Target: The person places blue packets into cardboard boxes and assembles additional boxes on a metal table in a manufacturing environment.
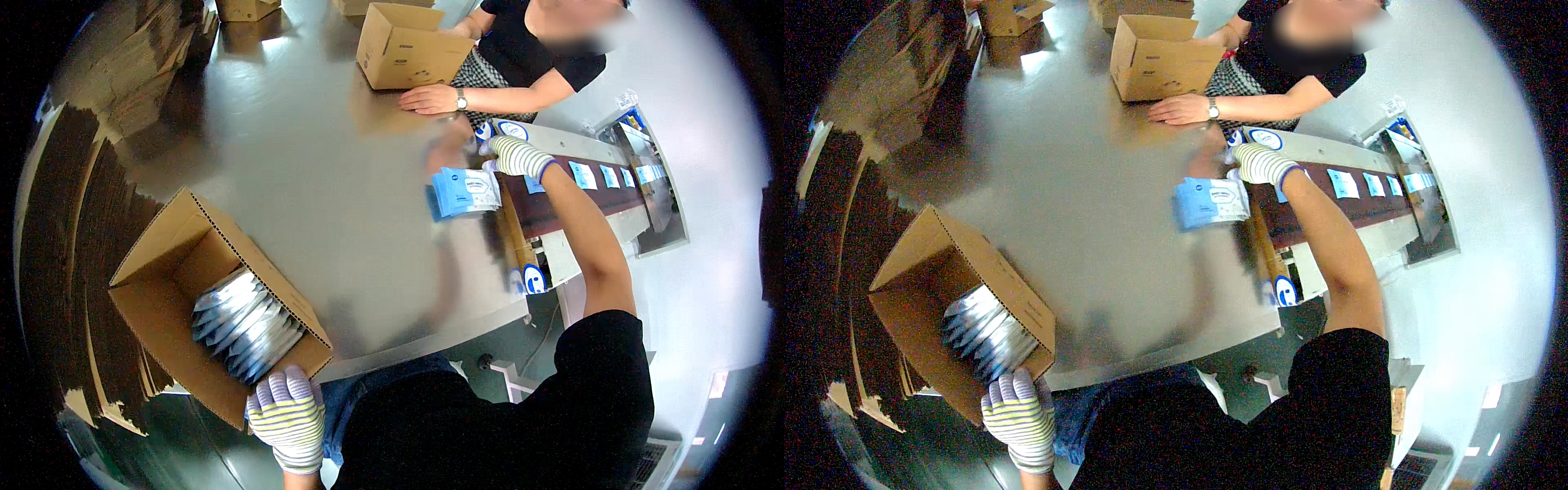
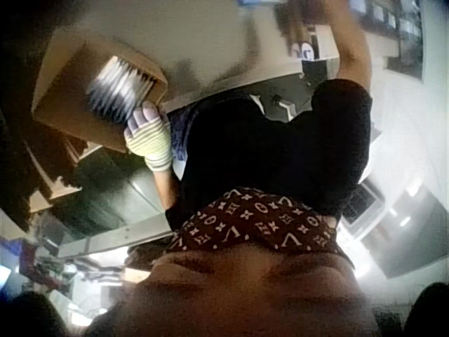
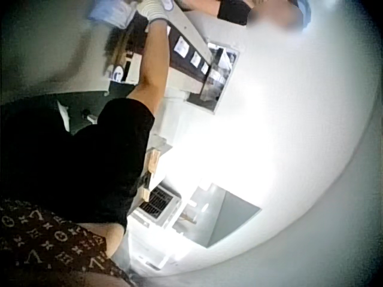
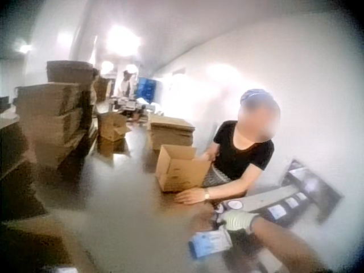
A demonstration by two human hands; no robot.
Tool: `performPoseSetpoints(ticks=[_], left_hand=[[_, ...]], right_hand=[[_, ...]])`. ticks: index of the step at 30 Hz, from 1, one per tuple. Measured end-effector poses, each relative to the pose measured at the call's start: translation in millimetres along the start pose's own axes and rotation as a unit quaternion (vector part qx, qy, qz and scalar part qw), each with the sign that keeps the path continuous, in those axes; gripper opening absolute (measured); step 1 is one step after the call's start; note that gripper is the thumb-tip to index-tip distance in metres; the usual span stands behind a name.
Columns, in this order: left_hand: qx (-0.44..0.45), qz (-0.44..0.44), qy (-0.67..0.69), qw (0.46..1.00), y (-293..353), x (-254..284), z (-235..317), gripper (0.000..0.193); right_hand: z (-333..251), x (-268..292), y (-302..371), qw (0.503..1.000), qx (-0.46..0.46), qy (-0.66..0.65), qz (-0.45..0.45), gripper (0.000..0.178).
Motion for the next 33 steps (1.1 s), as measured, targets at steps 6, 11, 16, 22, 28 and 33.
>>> performPoseSetpoints(ticks=[6, 11, 16, 22, 28, 33], left_hand=[[0.013, -0.035, 0.015, 0.999, 2, -1, -2, 0.04], [0.009, -0.039, 0.035, 0.999, -5, 5, -1, 0.03], [0.012, -0.019, 0.025, 0.999, -3, 2, -1, 0.035], [-0.005, 0.013, 0.023, 1.0, -11, 5, 0, 0.023], [-0.018, -0.025, 0.029, 0.999, -4, 3, -6, 0.02], [-0.034, 0.015, 0.042, 0.998, -5, 12, -8, 0.02]], right_hand=[[-19, 26, -1, 0.997, 0.062, 0.044, 0.004, 0.045], [-10, 16, -25, 0.98, 0.082, -0.019, -0.182, 0.061], [-27, -17, -43, 0.963, 0.09, 0.093, -0.235, 0.065], [-85, -60, -13, 0.973, 0.076, 0.095, -0.198, 0.071], [-217, -70, 77, 0.994, 0.097, 0.022, -0.054, 0.078], [-247, -5, 102, 0.917, 0.28, -0.279, 0.044, 0.075]])
Point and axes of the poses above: each hand's wrist, its own y-axis away from the middle knuckle, its own x-axis out of the back of the hand, z = x × y, the point moved 4 cm from there along -y, towards the middle knuckle, and after that the axes turned 5 degrees about -z, right-handed, at the moved point
